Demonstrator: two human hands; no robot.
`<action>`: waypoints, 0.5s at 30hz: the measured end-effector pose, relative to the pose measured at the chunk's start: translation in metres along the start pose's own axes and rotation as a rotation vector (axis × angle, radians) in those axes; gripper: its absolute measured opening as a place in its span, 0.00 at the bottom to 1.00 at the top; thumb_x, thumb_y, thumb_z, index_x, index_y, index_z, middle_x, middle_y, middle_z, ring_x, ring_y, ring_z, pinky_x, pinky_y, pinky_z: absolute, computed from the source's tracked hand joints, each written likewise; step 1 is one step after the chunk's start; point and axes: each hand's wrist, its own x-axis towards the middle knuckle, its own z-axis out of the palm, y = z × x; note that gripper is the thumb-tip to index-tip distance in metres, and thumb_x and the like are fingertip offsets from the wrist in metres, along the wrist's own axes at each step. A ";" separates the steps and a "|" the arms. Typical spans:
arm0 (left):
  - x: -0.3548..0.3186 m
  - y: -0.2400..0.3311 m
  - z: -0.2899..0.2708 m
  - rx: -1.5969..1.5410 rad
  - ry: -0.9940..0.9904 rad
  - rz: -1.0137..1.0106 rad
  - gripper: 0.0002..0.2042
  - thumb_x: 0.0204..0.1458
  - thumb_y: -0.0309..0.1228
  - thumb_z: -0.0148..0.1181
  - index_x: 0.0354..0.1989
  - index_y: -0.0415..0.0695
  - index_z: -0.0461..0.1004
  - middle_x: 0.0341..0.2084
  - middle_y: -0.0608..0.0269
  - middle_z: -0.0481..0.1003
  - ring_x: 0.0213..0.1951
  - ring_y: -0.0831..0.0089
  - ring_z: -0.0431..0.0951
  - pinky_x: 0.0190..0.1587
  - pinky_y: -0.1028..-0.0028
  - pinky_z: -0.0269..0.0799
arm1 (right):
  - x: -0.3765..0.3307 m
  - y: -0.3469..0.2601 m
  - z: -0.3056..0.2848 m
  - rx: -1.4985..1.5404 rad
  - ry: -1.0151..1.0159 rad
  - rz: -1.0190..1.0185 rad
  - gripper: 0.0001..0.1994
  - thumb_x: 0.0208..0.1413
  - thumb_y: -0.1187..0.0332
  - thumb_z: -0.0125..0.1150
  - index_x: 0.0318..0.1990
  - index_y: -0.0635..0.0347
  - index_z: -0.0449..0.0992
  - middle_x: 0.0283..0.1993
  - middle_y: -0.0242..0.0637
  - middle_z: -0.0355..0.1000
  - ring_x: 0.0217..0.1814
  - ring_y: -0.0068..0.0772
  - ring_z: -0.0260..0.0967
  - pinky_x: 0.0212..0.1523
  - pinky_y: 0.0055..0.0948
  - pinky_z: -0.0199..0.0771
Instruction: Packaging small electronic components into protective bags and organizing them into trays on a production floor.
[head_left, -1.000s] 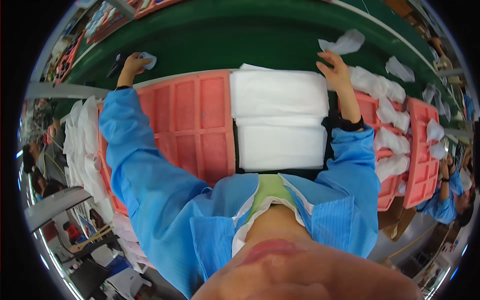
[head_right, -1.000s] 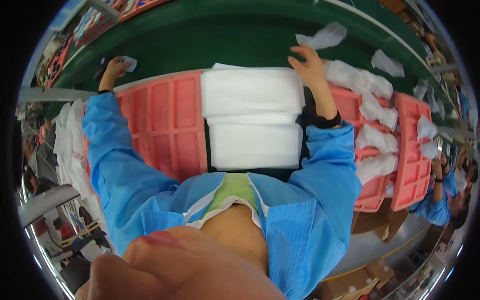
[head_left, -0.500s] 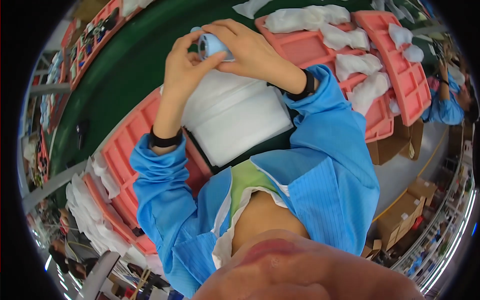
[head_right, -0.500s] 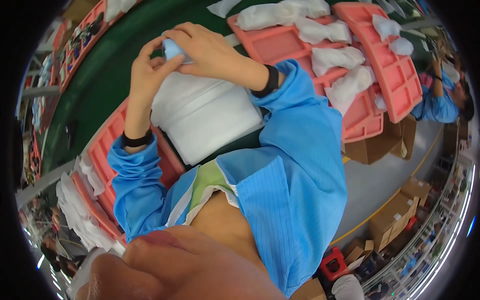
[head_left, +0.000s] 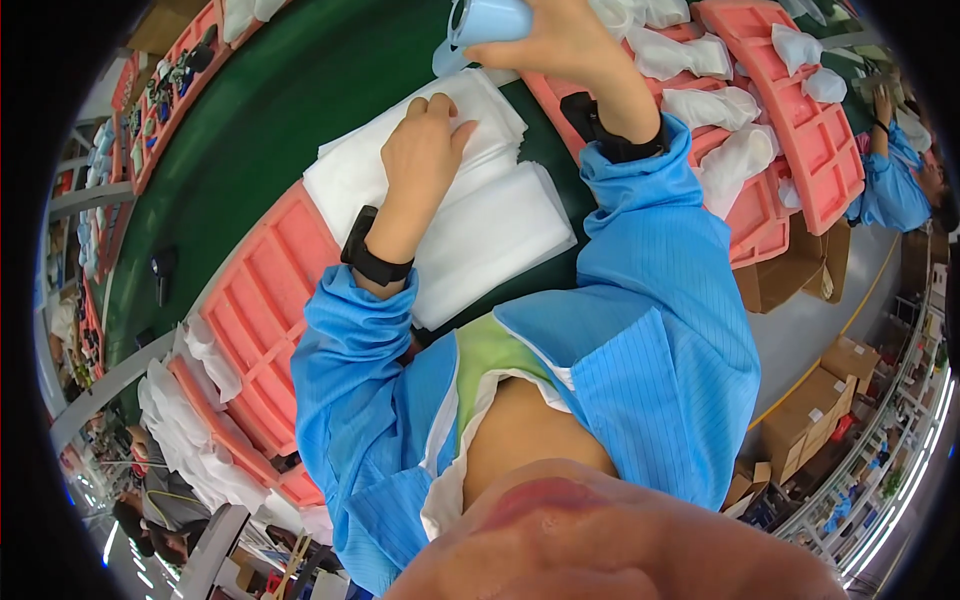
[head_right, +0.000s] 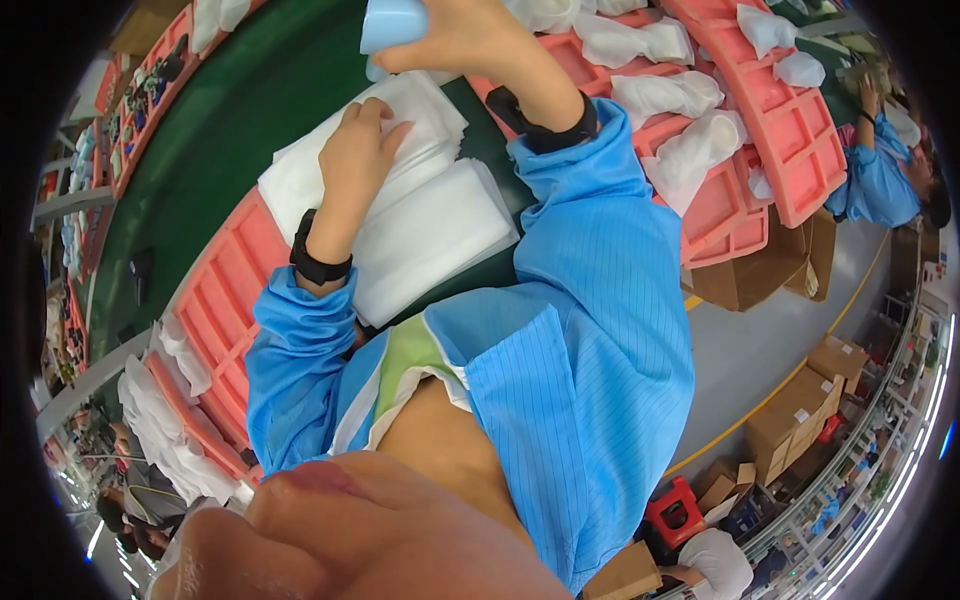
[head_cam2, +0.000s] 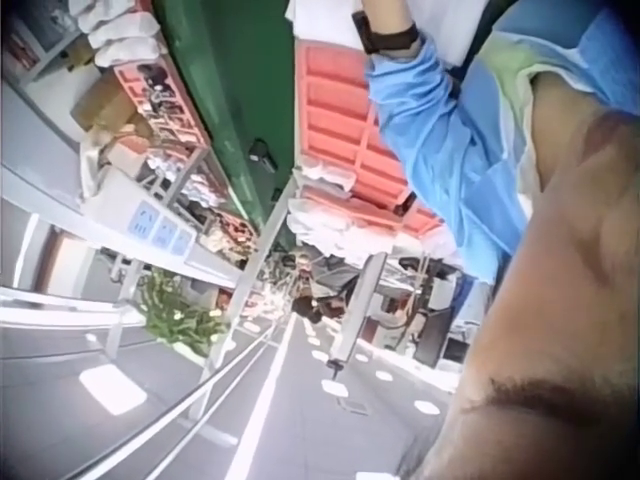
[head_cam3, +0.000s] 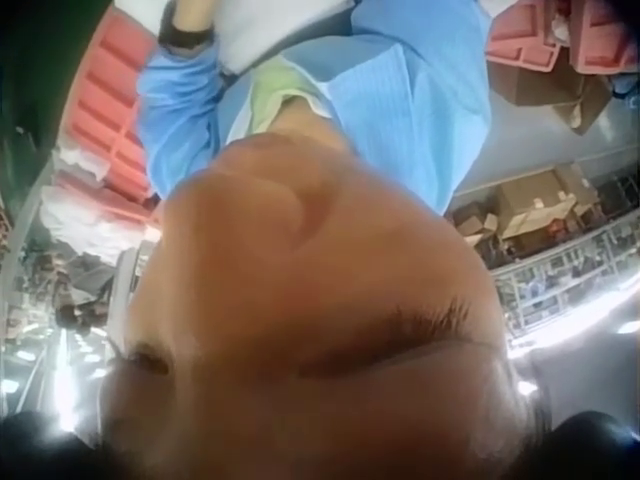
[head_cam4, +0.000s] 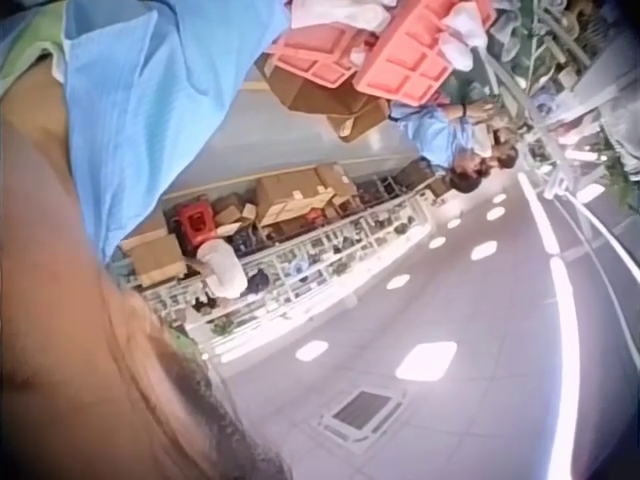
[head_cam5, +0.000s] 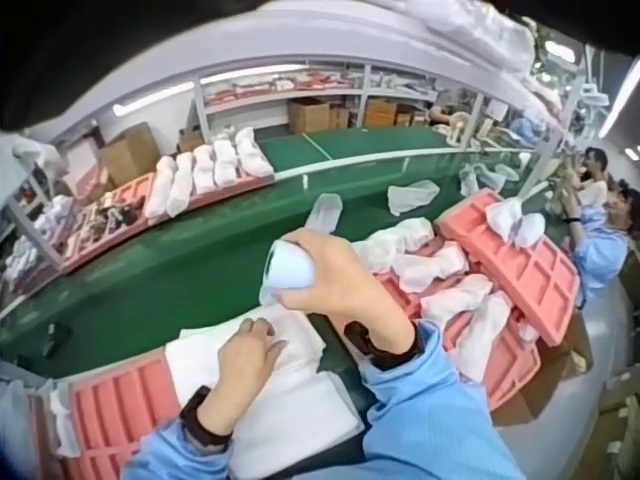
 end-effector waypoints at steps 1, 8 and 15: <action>0.000 -0.002 0.002 0.029 0.016 0.013 0.13 0.47 0.34 0.64 0.39 0.42 0.73 0.33 0.55 0.75 0.27 0.59 0.76 0.29 0.64 0.71 | 0.000 -0.001 -0.005 0.066 -0.046 0.033 0.27 0.32 0.66 0.71 0.45 0.66 0.73 0.36 0.45 0.72 0.40 0.36 0.72 0.43 0.30 0.71; -0.007 -0.014 -0.028 -0.355 0.124 -0.104 0.07 0.51 0.31 0.61 0.34 0.41 0.74 0.27 0.61 0.75 0.25 0.69 0.75 0.27 0.72 0.69 | -0.004 -0.008 -0.034 0.171 -0.232 0.064 0.28 0.32 0.65 0.72 0.45 0.65 0.72 0.38 0.41 0.73 0.41 0.32 0.71 0.44 0.29 0.70; -0.018 -0.004 -0.077 -1.111 0.177 -0.258 0.06 0.58 0.30 0.56 0.35 0.41 0.72 0.27 0.69 0.72 0.28 0.82 0.70 0.29 0.81 0.66 | 0.001 -0.011 -0.006 0.470 -0.357 -0.017 0.30 0.31 0.66 0.73 0.48 0.63 0.72 0.42 0.38 0.72 0.44 0.30 0.70 0.45 0.29 0.69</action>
